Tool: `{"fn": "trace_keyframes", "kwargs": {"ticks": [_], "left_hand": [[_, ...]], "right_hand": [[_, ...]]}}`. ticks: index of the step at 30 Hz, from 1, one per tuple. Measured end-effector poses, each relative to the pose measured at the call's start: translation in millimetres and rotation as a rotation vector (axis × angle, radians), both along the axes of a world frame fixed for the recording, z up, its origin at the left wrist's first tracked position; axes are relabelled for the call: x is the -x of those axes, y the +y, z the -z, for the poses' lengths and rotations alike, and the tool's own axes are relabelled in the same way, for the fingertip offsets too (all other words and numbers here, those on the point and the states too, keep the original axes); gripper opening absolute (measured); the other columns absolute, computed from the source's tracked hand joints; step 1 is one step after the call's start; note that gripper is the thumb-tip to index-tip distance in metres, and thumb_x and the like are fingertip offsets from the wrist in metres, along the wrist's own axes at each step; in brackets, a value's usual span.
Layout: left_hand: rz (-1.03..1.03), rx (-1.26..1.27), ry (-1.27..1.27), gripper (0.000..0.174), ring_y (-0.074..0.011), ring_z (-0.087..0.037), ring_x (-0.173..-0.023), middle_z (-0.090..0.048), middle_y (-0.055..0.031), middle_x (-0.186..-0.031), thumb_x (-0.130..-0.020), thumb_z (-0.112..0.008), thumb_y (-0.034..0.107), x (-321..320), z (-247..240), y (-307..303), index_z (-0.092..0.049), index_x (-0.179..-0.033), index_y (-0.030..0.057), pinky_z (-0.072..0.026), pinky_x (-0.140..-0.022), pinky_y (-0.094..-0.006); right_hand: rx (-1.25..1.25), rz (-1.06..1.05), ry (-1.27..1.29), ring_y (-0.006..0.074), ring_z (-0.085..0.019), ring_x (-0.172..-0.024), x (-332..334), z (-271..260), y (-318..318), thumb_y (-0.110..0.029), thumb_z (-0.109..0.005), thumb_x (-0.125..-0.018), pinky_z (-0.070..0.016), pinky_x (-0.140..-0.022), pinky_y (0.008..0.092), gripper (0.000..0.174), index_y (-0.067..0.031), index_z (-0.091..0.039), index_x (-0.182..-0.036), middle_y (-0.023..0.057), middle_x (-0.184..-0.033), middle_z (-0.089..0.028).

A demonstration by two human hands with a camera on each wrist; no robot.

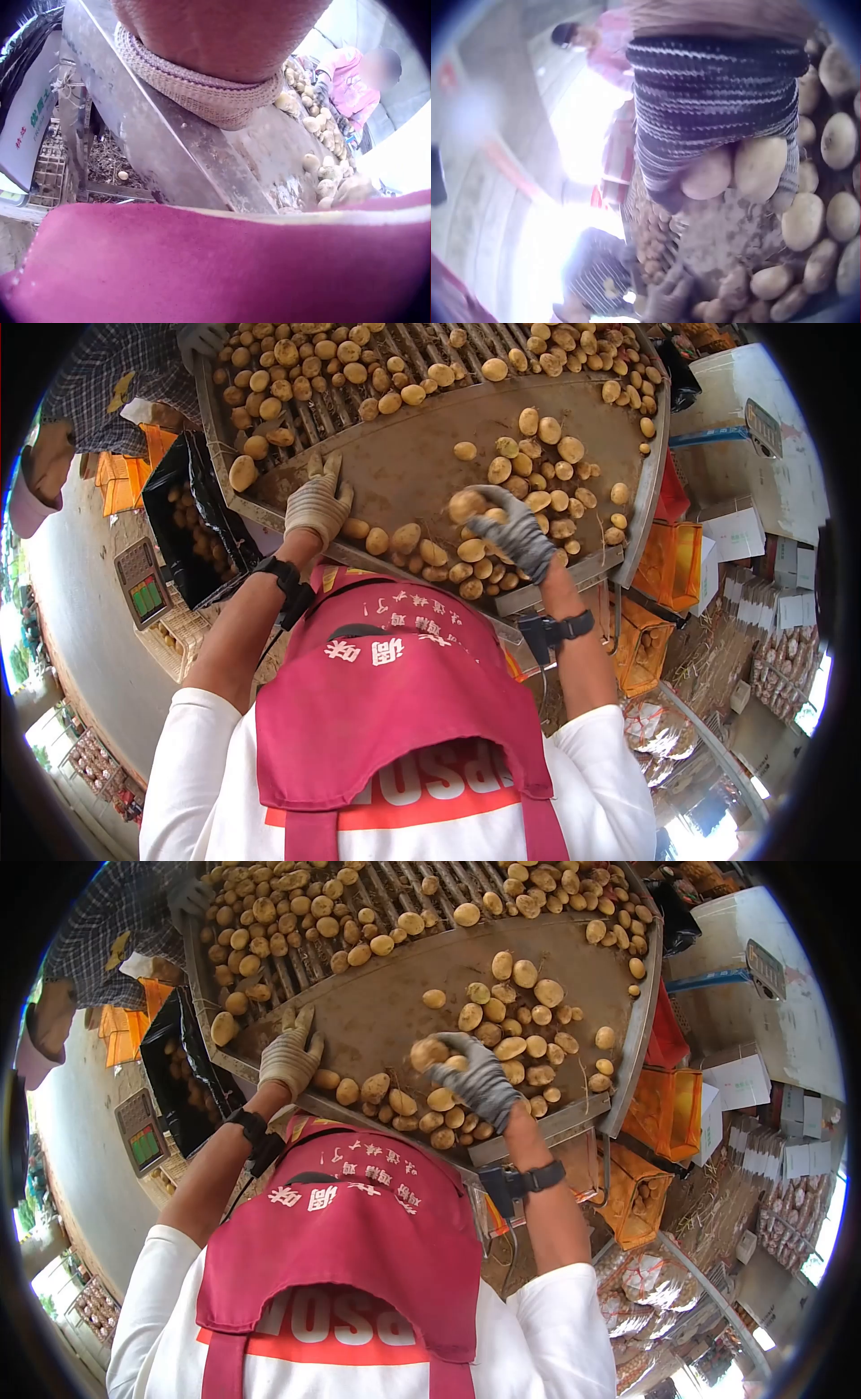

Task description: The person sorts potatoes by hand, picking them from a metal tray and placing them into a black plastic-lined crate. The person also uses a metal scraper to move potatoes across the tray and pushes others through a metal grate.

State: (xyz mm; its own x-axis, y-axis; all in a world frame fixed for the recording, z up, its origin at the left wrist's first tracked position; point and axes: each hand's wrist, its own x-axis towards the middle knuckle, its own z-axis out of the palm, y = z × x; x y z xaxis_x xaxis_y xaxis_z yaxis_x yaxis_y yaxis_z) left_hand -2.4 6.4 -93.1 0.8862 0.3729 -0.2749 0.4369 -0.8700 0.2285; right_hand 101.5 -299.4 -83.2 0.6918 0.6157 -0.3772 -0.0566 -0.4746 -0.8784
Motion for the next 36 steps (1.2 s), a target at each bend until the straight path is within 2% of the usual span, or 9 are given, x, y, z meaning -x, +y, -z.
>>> {"fn": "trace_keyframes", "kwargs": {"ticks": [4, 7, 12, 16, 19, 25, 29, 32, 36], "left_hand": [[-0.024, 0.018, 0.050, 0.059, -0.0383, -0.063, -0.114, -0.050, -0.0263, -0.144, -0.098, -0.051, 0.034, -3.9, -3.7, 0.5, -0.039, -0.151, 0.0133, -0.0496, -0.098, -0.0464], [-0.027, 0.043, 0.067, 0.060, -0.0386, -0.062, -0.116, -0.042, -0.0257, -0.151, -0.097, -0.052, 0.035, -1.3, -6.1, 0.9, -0.039, -0.151, 0.0128, -0.0492, -0.100, -0.0459], [-0.010, 0.061, -0.017, 0.061, -0.0390, -0.060, -0.119, -0.044, -0.0256, -0.150, -0.097, -0.053, 0.036, 1.3, 3.0, 5.1, -0.039, -0.151, 0.0117, -0.0484, -0.102, -0.0452], [-0.035, 0.126, 0.009, 0.061, -0.0394, -0.059, -0.120, -0.048, -0.0255, -0.146, -0.097, -0.052, 0.036, 1.4, -5.1, 6.5, -0.040, -0.151, 0.0107, -0.0476, -0.103, -0.0448], [-0.051, 0.086, -0.123, 0.060, -0.0394, -0.059, -0.121, -0.053, -0.0258, -0.142, -0.098, -0.052, 0.038, 2.4, -1.4, 7.4, -0.041, -0.150, 0.0099, -0.0466, -0.103, -0.0446], [-0.095, 0.304, -0.111, 0.063, -0.0411, -0.059, -0.121, -0.051, -0.0274, -0.144, -0.095, -0.053, 0.036, -2.1, 18.0, 25.5, -0.041, -0.151, 0.0089, -0.0453, -0.105, -0.0448], [0.433, 0.413, -0.336, 0.064, -0.0388, -0.058, -0.124, -0.039, -0.0242, -0.155, -0.092, -0.061, 0.025, 4.8, 31.1, 24.6, -0.040, -0.151, 0.0079, -0.0472, -0.104, -0.0383], [0.684, 0.424, 0.132, 0.072, -0.0376, -0.059, -0.123, -0.021, -0.0242, -0.163, -0.091, -0.064, 0.024, -17.5, -49.6, -24.2, -0.033, -0.154, 0.0102, -0.0486, -0.104, -0.0398], [1.099, 0.364, 0.385, 0.074, -0.0362, -0.058, -0.125, -0.018, -0.0249, -0.163, -0.090, -0.067, 0.024, -38.5, -32.4, -68.7, -0.033, -0.154, 0.0101, -0.0491, -0.103, -0.0404]], "right_hand": [[-0.640, 0.399, 0.623, 0.0206, -0.064, -0.113, 21.1, 2.2, -24.6, -0.027, -0.072, -0.090, -0.0543, -0.098, 0.0318, 0.049, -0.0008, -0.059, -0.130, 0.0112, -0.125, -0.064], [-0.723, 0.476, 0.908, 0.0210, -0.065, -0.111, 36.5, -9.3, -15.1, -0.029, -0.070, -0.092, -0.0554, -0.098, 0.0322, 0.049, -0.0008, -0.058, -0.130, 0.0114, -0.123, -0.066], [-0.843, 0.526, 0.946, 0.0238, -0.064, -0.114, 58.3, -15.5, 17.8, -0.033, -0.058, -0.098, -0.0560, -0.097, 0.0354, 0.046, -0.0009, -0.057, -0.131, 0.0137, -0.125, -0.064], [-0.677, 0.600, 0.632, 0.0225, -0.064, -0.111, 79.5, -12.0, 25.2, -0.036, -0.060, -0.097, -0.0575, -0.095, 0.0355, 0.043, -0.0054, -0.059, -0.128, 0.0112, -0.121, -0.064], [-0.641, 0.918, 0.913, 0.0220, -0.065, -0.108, 83.3, 7.8, 18.3, -0.038, -0.063, -0.095, -0.0598, -0.090, 0.0356, 0.045, -0.0077, -0.059, -0.127, 0.0092, -0.117, -0.064], [-0.911, 0.854, 0.830, 0.0274, -0.067, -0.103, 127.2, -9.2, -13.4, -0.046, -0.069, -0.090, -0.0635, -0.082, 0.0432, 0.058, -0.0088, -0.053, -0.131, 0.0118, -0.118, -0.062], [-0.840, 1.087, 0.740, 0.0286, -0.067, -0.102, 174.5, 7.0, -36.5, -0.047, -0.069, -0.090, -0.0633, -0.081, 0.0456, 0.060, -0.0087, -0.052, -0.132, 0.0127, -0.117, -0.062], [-0.913, 1.158, 0.813, 0.0293, -0.066, -0.101, 206.6, -3.1, -37.0, -0.047, -0.070, -0.090, -0.0628, -0.079, 0.0454, 0.059, -0.0092, -0.053, -0.131, 0.0127, -0.117, -0.061], [-0.825, 1.298, 0.688, 0.0272, -0.067, -0.089, 213.7, -30.1, -10.3, -0.050, -0.067, -0.090, -0.0616, -0.071, 0.0408, 0.055, -0.0100, -0.054, -0.126, 0.0117, -0.110, -0.062]]}}
